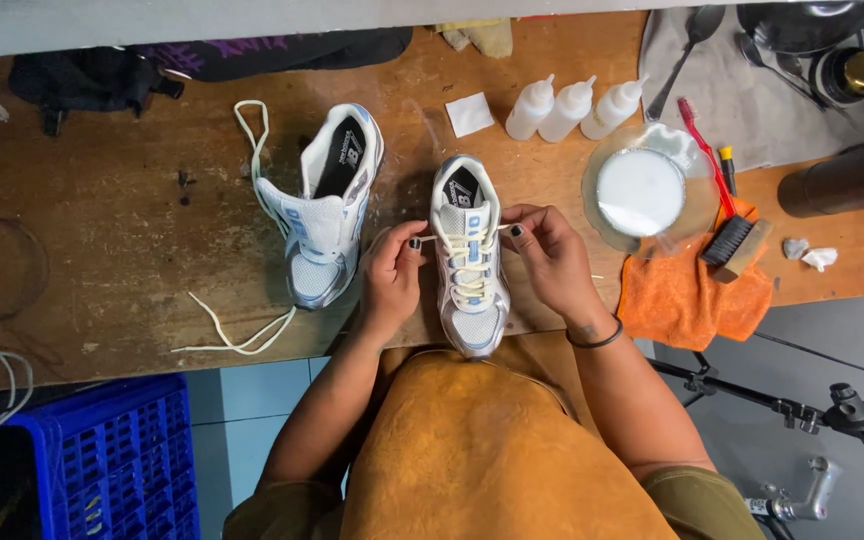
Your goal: The person laces a white and blue sneaker on a wooden workbench, threading the laces through the eyelets and tying a knot. They briefly pick up a black thermos to drink from it before resuming the lacing task. Finally, they insert a white paper insert into the shoe to maintain its shape.
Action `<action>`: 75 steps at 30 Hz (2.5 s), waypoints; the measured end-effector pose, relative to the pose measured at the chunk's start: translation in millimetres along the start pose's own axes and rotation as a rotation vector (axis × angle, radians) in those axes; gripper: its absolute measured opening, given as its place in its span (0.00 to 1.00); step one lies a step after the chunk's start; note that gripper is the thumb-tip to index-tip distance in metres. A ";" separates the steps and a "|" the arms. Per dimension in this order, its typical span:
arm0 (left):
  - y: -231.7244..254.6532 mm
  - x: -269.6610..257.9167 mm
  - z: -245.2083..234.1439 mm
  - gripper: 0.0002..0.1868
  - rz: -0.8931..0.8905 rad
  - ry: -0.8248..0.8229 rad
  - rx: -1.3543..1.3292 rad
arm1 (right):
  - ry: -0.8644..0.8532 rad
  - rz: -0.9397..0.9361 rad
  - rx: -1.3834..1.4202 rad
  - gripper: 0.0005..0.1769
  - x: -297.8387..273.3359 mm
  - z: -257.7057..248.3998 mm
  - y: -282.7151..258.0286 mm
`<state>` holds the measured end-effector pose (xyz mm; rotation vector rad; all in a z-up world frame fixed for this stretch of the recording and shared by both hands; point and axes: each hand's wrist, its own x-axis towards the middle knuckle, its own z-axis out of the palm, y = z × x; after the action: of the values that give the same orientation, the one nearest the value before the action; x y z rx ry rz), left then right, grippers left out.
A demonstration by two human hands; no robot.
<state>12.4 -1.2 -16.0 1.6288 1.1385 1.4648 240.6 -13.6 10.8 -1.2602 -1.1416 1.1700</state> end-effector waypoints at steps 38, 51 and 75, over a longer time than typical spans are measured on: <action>70.9 15.6 7.4 0.06 0.653 -0.137 0.661 | -0.125 -0.169 -0.455 0.03 -15.5 8.0 -60.0; 21.4 -9.2 -40.7 0.08 0.276 -0.096 0.602 | -0.182 0.105 -0.766 0.10 -9.5 -26.5 -58.8; 12.6 13.1 -15.1 0.05 0.200 -0.140 0.317 | -0.216 -0.304 -0.806 0.02 -10.6 -15.7 -54.2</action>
<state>-0.5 4.5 3.1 2.0810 1.2017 1.3139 255.5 -24.2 65.2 -1.4808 -2.0069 0.6257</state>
